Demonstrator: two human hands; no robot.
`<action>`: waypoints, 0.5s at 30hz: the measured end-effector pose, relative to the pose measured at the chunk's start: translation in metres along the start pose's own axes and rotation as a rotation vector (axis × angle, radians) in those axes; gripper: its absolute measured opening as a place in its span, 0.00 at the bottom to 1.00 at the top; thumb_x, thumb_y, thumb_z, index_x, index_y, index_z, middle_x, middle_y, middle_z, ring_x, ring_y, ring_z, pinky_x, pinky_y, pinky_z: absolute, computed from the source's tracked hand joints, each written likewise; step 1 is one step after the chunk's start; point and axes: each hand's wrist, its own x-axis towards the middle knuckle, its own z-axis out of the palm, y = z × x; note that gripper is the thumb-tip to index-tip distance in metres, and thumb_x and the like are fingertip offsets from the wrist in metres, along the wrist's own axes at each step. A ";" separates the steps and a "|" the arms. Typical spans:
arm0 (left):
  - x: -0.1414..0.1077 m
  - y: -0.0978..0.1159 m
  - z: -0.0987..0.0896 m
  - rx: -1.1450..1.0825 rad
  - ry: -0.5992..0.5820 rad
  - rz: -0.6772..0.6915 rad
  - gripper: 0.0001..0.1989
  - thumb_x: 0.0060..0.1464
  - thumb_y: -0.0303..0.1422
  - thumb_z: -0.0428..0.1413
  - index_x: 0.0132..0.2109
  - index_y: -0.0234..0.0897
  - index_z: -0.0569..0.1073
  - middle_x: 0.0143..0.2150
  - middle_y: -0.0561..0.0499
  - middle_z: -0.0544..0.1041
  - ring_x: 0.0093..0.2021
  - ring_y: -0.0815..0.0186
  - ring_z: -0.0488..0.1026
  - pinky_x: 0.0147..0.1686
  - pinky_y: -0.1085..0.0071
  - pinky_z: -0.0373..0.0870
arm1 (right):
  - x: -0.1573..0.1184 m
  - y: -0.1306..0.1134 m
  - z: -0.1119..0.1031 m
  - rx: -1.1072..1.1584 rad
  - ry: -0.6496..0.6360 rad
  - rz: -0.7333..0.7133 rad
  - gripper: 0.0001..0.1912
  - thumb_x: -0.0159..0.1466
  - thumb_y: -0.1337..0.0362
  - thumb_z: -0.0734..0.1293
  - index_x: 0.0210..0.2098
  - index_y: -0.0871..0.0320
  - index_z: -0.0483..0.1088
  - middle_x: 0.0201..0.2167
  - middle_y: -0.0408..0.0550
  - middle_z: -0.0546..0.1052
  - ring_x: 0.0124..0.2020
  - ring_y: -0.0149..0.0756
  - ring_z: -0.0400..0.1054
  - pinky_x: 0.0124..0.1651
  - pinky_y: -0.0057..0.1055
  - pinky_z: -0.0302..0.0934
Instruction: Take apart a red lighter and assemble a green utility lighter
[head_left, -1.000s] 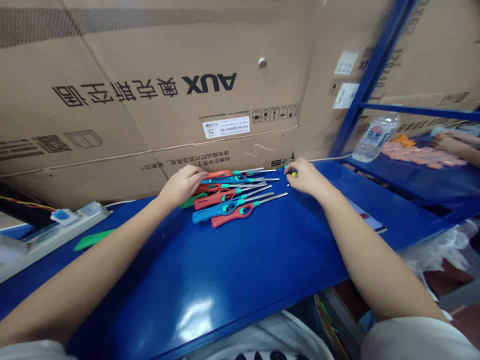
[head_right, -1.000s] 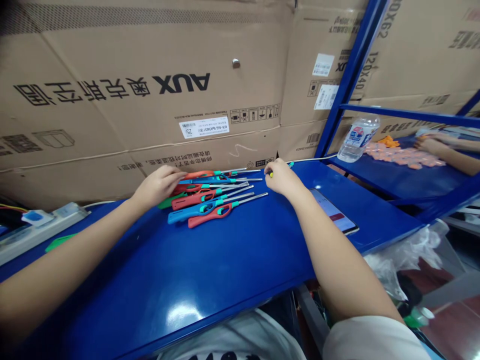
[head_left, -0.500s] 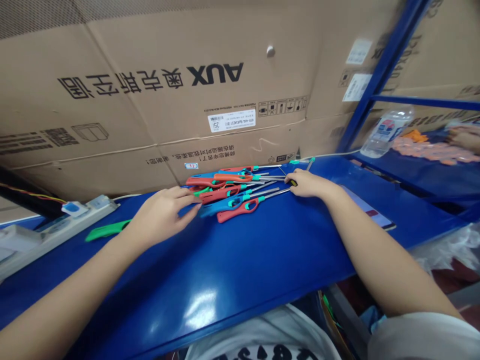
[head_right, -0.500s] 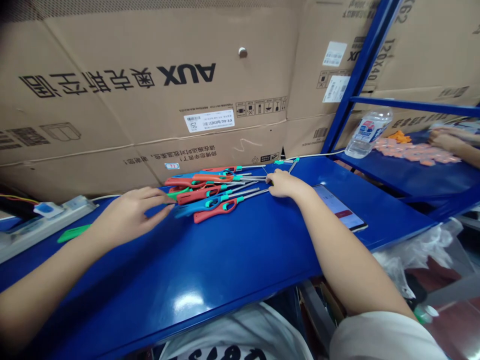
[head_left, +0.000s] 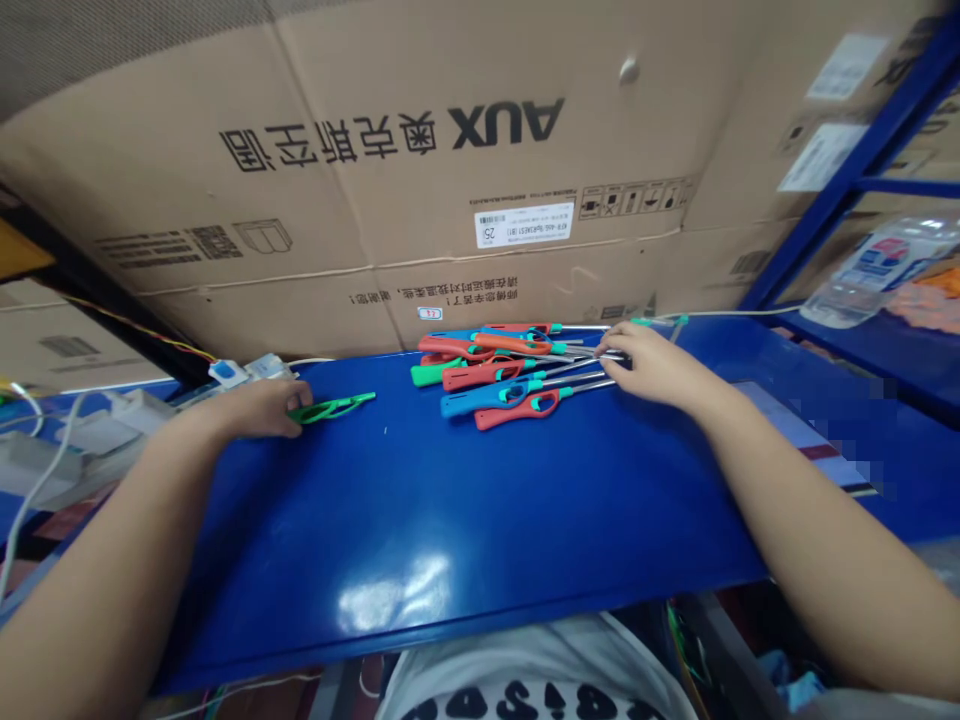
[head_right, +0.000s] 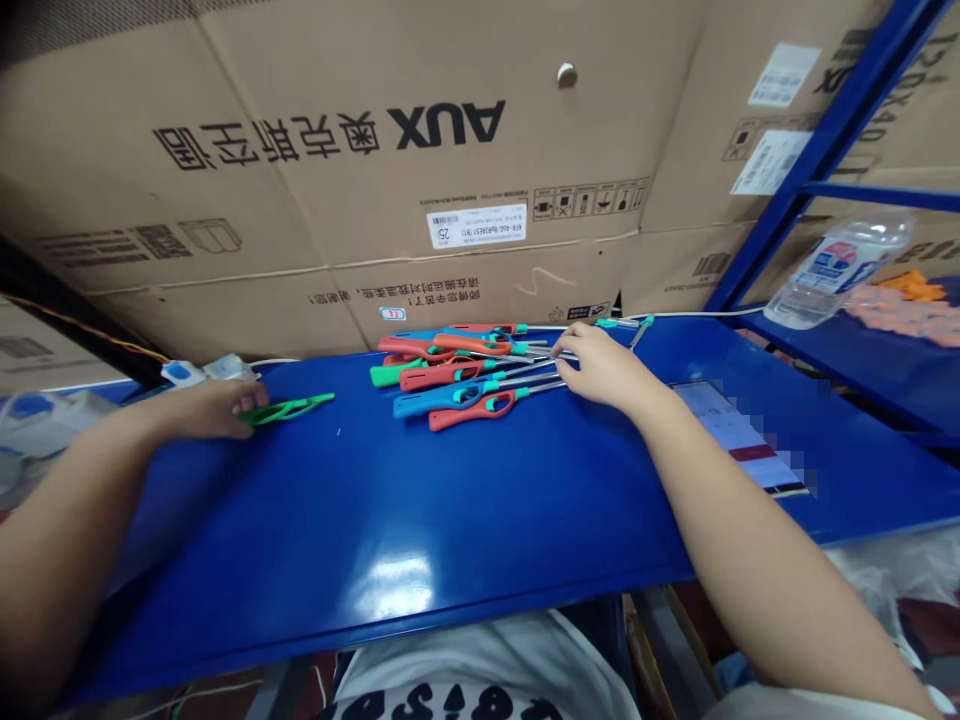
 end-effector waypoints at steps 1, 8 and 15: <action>-0.001 -0.003 -0.002 0.007 -0.046 0.000 0.08 0.45 0.22 0.54 0.33 0.31 0.77 0.26 0.56 0.73 0.29 0.67 0.70 0.33 0.78 0.61 | 0.000 -0.005 0.000 0.020 0.033 -0.039 0.12 0.66 0.67 0.61 0.43 0.59 0.76 0.48 0.58 0.75 0.53 0.50 0.71 0.60 0.48 0.66; -0.025 0.031 -0.022 -0.013 -0.113 0.131 0.11 0.62 0.31 0.49 0.44 0.33 0.75 0.38 0.53 0.78 0.36 0.64 0.74 0.39 0.73 0.64 | -0.009 -0.068 0.001 0.208 0.283 -0.345 0.11 0.69 0.65 0.62 0.48 0.57 0.73 0.50 0.56 0.76 0.54 0.48 0.71 0.58 0.49 0.67; -0.058 0.158 0.061 -0.036 0.084 0.651 0.14 0.68 0.33 0.46 0.56 0.36 0.69 0.49 0.41 0.76 0.42 0.54 0.76 0.40 0.62 0.71 | -0.033 -0.137 0.009 0.402 0.017 -0.669 0.15 0.69 0.53 0.66 0.47 0.57 0.71 0.46 0.53 0.75 0.44 0.39 0.72 0.46 0.35 0.68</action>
